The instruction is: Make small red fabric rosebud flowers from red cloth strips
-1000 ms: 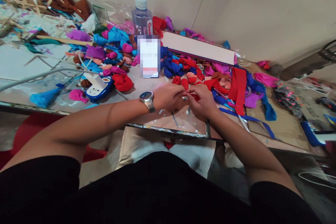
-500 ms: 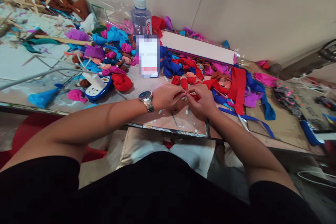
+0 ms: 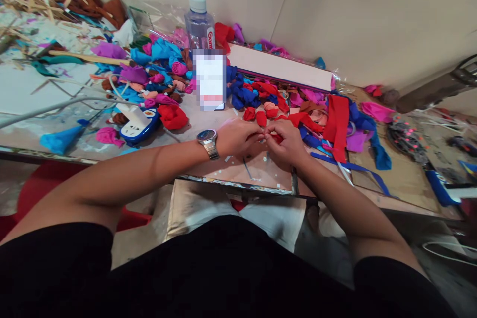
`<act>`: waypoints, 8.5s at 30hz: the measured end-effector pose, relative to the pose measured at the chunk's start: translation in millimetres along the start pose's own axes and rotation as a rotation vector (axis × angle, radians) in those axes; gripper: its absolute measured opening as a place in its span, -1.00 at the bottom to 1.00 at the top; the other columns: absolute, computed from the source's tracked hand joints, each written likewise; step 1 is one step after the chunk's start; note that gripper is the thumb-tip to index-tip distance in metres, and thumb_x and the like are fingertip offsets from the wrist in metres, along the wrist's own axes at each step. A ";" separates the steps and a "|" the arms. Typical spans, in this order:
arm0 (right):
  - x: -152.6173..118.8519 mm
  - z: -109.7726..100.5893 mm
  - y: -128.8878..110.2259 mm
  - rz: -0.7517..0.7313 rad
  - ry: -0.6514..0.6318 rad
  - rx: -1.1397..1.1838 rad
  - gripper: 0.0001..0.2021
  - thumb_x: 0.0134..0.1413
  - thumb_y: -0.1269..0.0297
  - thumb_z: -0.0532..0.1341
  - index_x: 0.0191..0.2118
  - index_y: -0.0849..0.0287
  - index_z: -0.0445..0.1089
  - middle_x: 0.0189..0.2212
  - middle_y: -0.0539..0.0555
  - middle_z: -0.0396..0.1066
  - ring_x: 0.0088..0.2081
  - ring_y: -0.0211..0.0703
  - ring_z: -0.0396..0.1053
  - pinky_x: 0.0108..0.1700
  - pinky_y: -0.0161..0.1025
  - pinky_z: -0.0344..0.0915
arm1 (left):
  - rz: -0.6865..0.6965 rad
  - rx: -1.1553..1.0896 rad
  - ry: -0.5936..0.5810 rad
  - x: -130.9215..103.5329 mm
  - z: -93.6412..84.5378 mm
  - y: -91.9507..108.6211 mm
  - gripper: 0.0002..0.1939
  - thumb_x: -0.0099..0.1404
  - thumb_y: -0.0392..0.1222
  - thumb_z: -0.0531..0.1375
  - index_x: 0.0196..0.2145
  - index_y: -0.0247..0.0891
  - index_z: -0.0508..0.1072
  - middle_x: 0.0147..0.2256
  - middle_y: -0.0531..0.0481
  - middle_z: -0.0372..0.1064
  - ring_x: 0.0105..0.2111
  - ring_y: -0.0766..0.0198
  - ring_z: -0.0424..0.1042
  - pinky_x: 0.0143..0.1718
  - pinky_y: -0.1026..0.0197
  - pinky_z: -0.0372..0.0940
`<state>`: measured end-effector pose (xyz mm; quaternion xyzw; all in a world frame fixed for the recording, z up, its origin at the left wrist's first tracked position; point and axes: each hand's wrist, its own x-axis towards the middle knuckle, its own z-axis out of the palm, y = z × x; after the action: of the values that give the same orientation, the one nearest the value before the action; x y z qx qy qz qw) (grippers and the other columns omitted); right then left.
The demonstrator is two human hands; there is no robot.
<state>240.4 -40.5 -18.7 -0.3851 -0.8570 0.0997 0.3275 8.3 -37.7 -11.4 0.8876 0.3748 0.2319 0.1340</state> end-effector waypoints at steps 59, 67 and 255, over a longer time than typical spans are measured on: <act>-3.9 -3.5 3.2 -0.055 0.079 0.008 -0.73 0.42 0.02 0.22 -0.18 0.04 0.57 -0.30 0.10 0.65 -0.22 0.00 0.54 -0.06 0.01 0.38 | -0.085 -0.523 -0.097 2.5 2.0 -4.0 -0.62 0.48 0.03 0.15 -0.27 -0.30 0.62 -0.42 0.00 0.53 -0.43 0.32 0.40 -0.34 0.28 0.27; -3.2 -5.3 2.2 -0.124 0.087 0.046 -0.82 0.40 0.10 0.27 -0.13 0.02 0.60 -0.30 0.07 0.66 -0.23 -0.02 0.56 -0.07 -0.01 0.40 | -0.146 -0.787 -0.150 6.4 7.1 -7.4 -0.74 0.42 -0.07 0.21 -0.26 -0.30 0.61 -0.32 -0.06 0.63 -0.32 0.26 0.57 -0.18 0.25 0.42; -1.2 0.7 0.0 0.032 -0.003 0.002 -0.84 0.38 0.16 0.20 -0.20 0.08 0.47 -0.27 0.11 0.58 -0.18 0.03 0.45 -0.04 -0.01 0.22 | 0.057 -0.080 0.131 0.7 2.5 -6.1 -0.70 0.51 -0.02 0.21 -0.08 -0.18 0.72 -0.30 -0.07 0.67 -0.33 0.21 0.57 -0.23 0.19 0.30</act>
<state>240.5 -41.3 -19.9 -0.3985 -0.8512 0.1062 0.3247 6.4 -33.2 -15.9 0.8748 0.3476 0.3080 0.1381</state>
